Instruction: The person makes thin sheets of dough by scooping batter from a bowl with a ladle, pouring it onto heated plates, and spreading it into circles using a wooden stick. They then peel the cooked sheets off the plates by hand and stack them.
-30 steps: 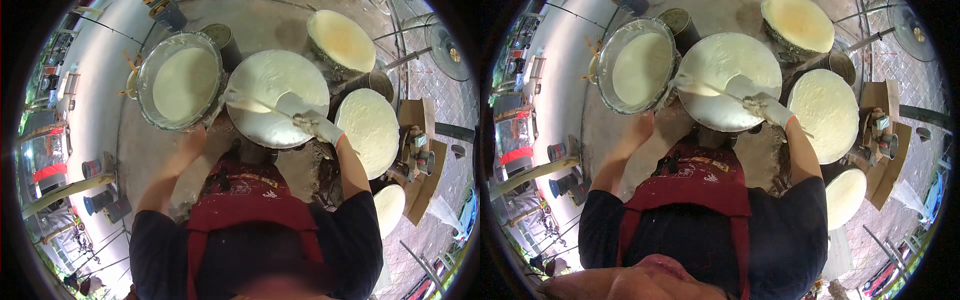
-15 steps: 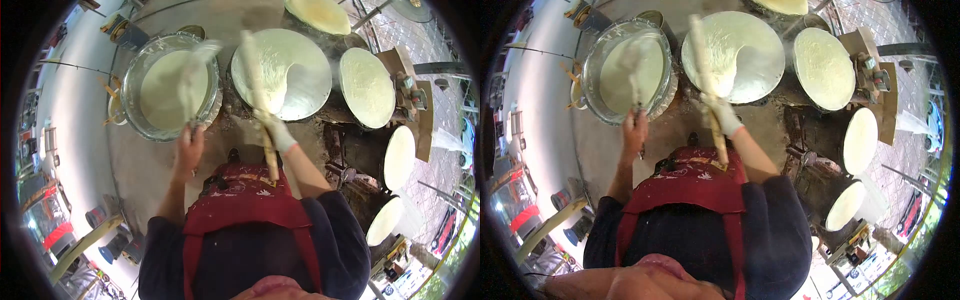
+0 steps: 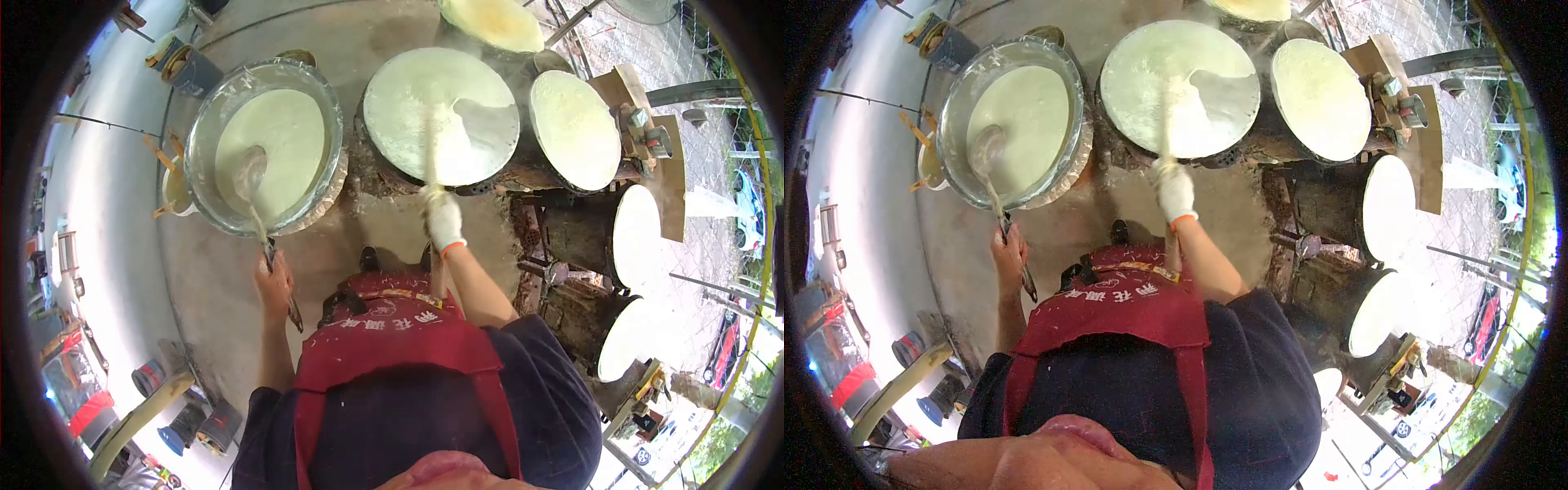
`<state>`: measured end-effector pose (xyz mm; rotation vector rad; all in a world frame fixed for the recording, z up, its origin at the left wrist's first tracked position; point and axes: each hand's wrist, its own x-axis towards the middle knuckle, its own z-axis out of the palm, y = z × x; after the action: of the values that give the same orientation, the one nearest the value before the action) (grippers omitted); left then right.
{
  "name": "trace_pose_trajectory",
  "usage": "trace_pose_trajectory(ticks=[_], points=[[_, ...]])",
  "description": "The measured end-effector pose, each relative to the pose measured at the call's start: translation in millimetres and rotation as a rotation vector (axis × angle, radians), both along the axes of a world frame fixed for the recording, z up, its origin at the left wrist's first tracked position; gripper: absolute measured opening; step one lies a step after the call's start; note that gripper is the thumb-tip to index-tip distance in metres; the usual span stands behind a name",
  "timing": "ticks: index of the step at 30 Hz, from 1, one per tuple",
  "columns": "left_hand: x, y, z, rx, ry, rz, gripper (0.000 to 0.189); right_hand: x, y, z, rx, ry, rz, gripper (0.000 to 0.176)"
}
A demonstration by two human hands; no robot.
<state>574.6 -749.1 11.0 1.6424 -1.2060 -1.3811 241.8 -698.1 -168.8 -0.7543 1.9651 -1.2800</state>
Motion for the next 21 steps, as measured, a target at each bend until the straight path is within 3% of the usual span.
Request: trace_pose_trajectory(ticks=[2, 3, 7, 9, 10, 11, 14, 17, 19, 21], points=[[-14, 7, 0, -0.02, -0.011, -0.007, 0.025, 7, 14, 39, 0.43, 0.359, 0.205, 0.035], [-22, 10, 3, -0.033, -0.028, -0.019, 0.025, -3, 23, 41, 0.464, 0.554, 0.275, 0.034], [-65, 25, 16, 0.026, -0.039, 0.01, 0.024, -94, 33, 56, 0.504, 0.468, 0.052, 0.036], [-92, 33, 22, -0.012, -0.05, -0.016, 0.022, -136, 32, 46, 0.343, 0.456, 0.105, 0.038], [-103, 40, 25, -0.028, -0.058, -0.03, 0.021, -139, 25, 63, 0.42, 0.275, 0.118, 0.038], [-112, 46, 27, -0.025, -0.052, -0.03, 0.021, -131, 30, 82, 0.357, 0.255, 0.142, 0.039], [-132, 63, 31, -0.029, -0.037, -0.023, 0.019, -122, 72, 71, 0.37, 0.489, 0.571, 0.04], [-146, 74, 34, -0.041, -0.075, -0.015, 0.019, -172, 73, 88, 0.401, 0.482, 0.366, 0.039], [-157, 80, 40, -0.042, -0.129, -0.015, 0.018, -216, 49, 59, 0.423, 0.592, 0.295, 0.04], [-168, 80, 38, 0.004, -0.121, 0.014, 0.017, -234, 28, 60, 0.299, 0.545, 0.25, 0.043]])
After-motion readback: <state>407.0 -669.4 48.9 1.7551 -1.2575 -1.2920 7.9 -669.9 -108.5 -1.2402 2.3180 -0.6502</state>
